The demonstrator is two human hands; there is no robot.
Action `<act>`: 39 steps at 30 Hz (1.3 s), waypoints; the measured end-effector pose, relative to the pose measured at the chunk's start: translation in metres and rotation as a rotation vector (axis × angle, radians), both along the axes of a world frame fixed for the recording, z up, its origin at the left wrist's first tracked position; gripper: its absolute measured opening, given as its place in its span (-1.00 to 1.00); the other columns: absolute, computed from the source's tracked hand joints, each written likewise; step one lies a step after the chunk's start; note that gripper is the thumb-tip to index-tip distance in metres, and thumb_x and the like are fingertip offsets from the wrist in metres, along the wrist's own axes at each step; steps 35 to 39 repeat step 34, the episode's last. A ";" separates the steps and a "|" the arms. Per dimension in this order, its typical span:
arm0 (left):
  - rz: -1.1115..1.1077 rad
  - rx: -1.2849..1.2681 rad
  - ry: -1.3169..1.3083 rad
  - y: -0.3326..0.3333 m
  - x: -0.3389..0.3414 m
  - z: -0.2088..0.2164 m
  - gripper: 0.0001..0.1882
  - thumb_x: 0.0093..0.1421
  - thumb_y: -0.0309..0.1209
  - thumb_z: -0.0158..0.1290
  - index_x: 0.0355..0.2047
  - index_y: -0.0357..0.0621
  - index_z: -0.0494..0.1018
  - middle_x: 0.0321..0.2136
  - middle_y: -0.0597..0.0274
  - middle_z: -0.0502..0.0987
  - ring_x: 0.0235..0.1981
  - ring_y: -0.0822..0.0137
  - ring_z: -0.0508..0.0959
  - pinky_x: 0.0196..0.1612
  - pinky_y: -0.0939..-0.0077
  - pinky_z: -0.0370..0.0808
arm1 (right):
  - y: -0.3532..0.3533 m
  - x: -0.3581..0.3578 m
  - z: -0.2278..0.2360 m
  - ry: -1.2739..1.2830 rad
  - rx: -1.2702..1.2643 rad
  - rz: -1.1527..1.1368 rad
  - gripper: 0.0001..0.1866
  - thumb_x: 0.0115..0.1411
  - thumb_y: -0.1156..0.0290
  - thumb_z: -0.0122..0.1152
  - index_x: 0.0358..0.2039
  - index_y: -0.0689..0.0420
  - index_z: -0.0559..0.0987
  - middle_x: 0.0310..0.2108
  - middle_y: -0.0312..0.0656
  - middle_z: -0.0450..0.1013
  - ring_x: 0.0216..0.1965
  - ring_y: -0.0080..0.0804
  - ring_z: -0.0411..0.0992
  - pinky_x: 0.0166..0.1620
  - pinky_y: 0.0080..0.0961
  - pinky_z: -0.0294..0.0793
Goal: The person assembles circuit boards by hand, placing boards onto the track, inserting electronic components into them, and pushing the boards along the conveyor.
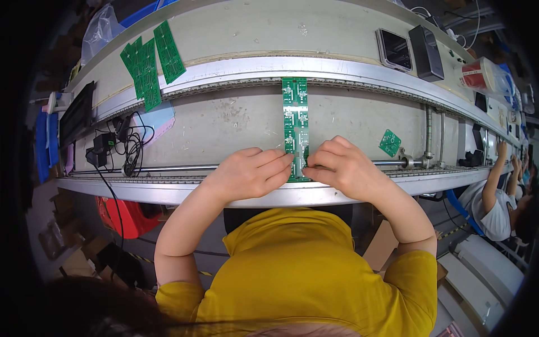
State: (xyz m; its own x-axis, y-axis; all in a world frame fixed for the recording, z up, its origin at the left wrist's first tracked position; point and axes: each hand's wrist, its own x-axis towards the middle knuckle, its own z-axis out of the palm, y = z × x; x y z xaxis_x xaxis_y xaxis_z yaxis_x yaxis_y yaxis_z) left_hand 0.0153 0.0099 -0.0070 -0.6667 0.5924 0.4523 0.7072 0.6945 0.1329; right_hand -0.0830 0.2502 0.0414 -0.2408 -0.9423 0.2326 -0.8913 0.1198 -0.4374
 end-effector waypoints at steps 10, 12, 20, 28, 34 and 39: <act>0.005 0.010 0.067 -0.001 -0.003 0.010 -0.90 0.17 -0.40 0.12 -0.29 0.01 0.48 -0.09 0.32 0.58 -0.10 0.41 0.54 -0.24 0.63 0.45 | -0.047 0.012 0.004 0.070 0.276 -0.796 -0.69 0.11 0.20 0.44 -0.43 0.15 0.54 -0.49 -0.22 0.56 -0.64 -0.31 0.44 -0.53 -0.42 0.43; -0.006 0.004 0.063 -0.002 -0.003 0.011 -0.90 0.17 -0.40 0.13 -0.28 0.01 0.49 -0.08 0.32 0.59 -0.10 0.41 0.56 -0.24 0.62 0.47 | -0.062 0.014 0.003 0.110 0.288 -0.821 -0.68 0.10 0.19 0.44 -0.44 0.16 0.53 -0.53 -0.21 0.54 -0.66 -0.31 0.45 -0.55 -0.43 0.44; 0.026 0.149 -0.081 -0.010 0.004 0.026 -0.86 0.14 -0.46 0.19 -0.27 -0.03 0.55 -0.09 0.35 0.64 -0.13 0.36 0.63 -0.23 0.55 0.55 | -0.092 0.020 -0.007 0.198 0.386 -0.938 -0.63 0.05 0.18 0.46 -0.44 0.20 0.51 -0.62 -0.08 0.53 -0.67 -0.15 0.52 -0.53 -0.33 0.52; 0.233 0.396 -0.096 -0.075 0.006 0.039 -0.82 0.05 -0.54 0.27 -0.30 -0.09 0.60 -0.15 0.32 0.68 -0.25 0.26 0.65 -0.21 0.52 0.57 | -0.051 0.002 -0.007 0.158 0.431 -0.996 -0.66 0.04 0.19 0.43 -0.45 0.21 0.54 -0.61 -0.06 0.54 -0.65 -0.05 0.53 -0.50 -0.24 0.54; 0.557 0.609 -0.214 -0.137 0.013 0.041 -0.79 0.12 -0.60 0.24 -0.23 -0.07 0.64 -0.13 0.28 0.71 -0.22 0.23 0.65 -0.14 0.49 0.58 | -0.013 -0.014 -0.006 0.112 0.498 -1.115 -0.62 0.03 0.13 0.44 -0.41 0.20 0.56 -0.60 -0.06 0.55 -0.63 -0.05 0.54 -0.46 -0.22 0.55; 0.557 0.609 -0.214 -0.137 0.013 0.041 -0.79 0.12 -0.60 0.24 -0.23 -0.07 0.64 -0.13 0.28 0.71 -0.22 0.23 0.65 -0.14 0.49 0.58 | -0.013 -0.014 -0.006 0.112 0.498 -1.115 -0.62 0.03 0.13 0.44 -0.41 0.20 0.56 -0.60 -0.06 0.55 -0.63 -0.05 0.54 -0.46 -0.22 0.55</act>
